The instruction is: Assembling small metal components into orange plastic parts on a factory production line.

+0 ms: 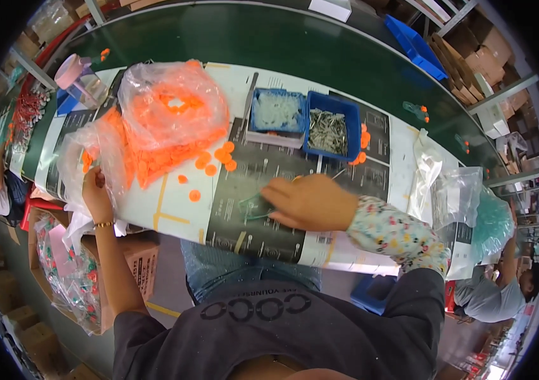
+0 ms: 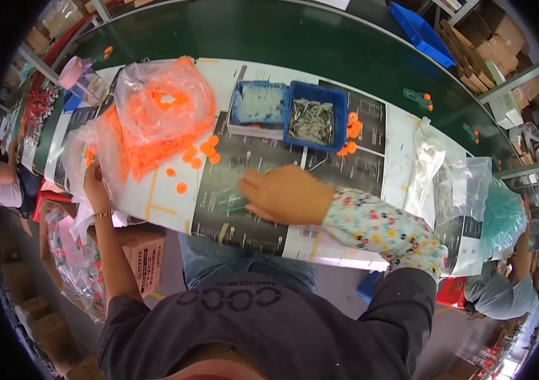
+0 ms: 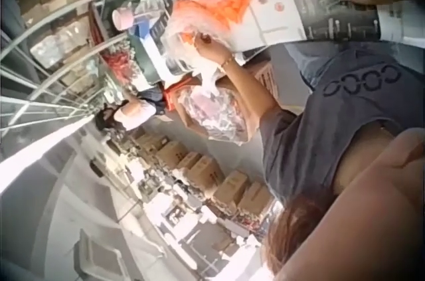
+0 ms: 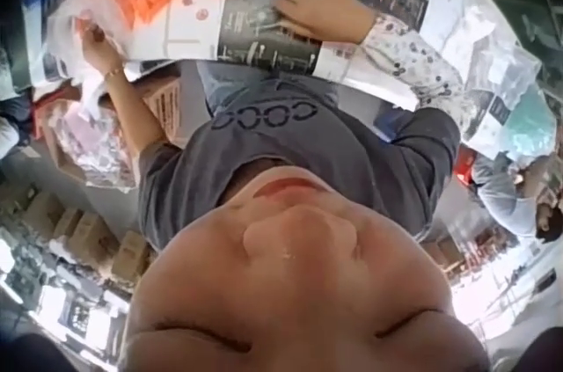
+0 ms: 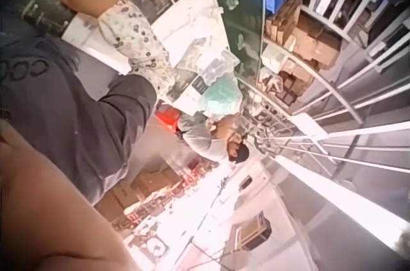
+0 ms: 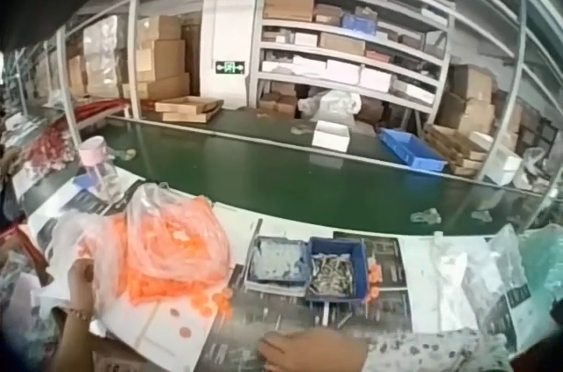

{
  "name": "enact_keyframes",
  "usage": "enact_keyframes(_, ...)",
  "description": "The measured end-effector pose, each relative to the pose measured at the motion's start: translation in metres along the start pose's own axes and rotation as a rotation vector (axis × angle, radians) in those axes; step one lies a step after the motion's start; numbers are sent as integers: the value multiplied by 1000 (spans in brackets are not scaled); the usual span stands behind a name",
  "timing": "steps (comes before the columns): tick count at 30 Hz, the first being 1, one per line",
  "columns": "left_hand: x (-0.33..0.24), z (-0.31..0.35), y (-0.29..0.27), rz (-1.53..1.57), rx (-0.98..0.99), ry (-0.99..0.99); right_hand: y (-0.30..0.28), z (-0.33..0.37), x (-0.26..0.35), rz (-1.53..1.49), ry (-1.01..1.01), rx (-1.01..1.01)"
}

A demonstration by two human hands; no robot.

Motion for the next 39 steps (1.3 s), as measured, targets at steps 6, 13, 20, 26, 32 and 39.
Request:
enact_keyframes(6,-24,3,-7,-97,28,129,-22,21,-9,-93,143,-386)
enact_keyframes(13,-181,28,-3,448,-54,18,-42,25,-144,20,536,-306)
enact_keyframes(20,-323,172,166,771,744,209,-7,3,-165,113,485,-91)
enact_keyframes(26,-325,189,170,616,910,422,-44,15,-133,-12,451,-352)
enact_keyframes(32,-303,168,169,815,1071,16,-30,26,-144,98,508,-301)
enact_keyframes(39,-285,150,145,976,783,-83,-36,30,-151,59,559,-326)
Point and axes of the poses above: each hand's wrist, its own z-axis away from the middle knuckle, its own y-axis out of the palm, x = y × z, the point moved 10 cm from there along -z, towards the middle knuckle
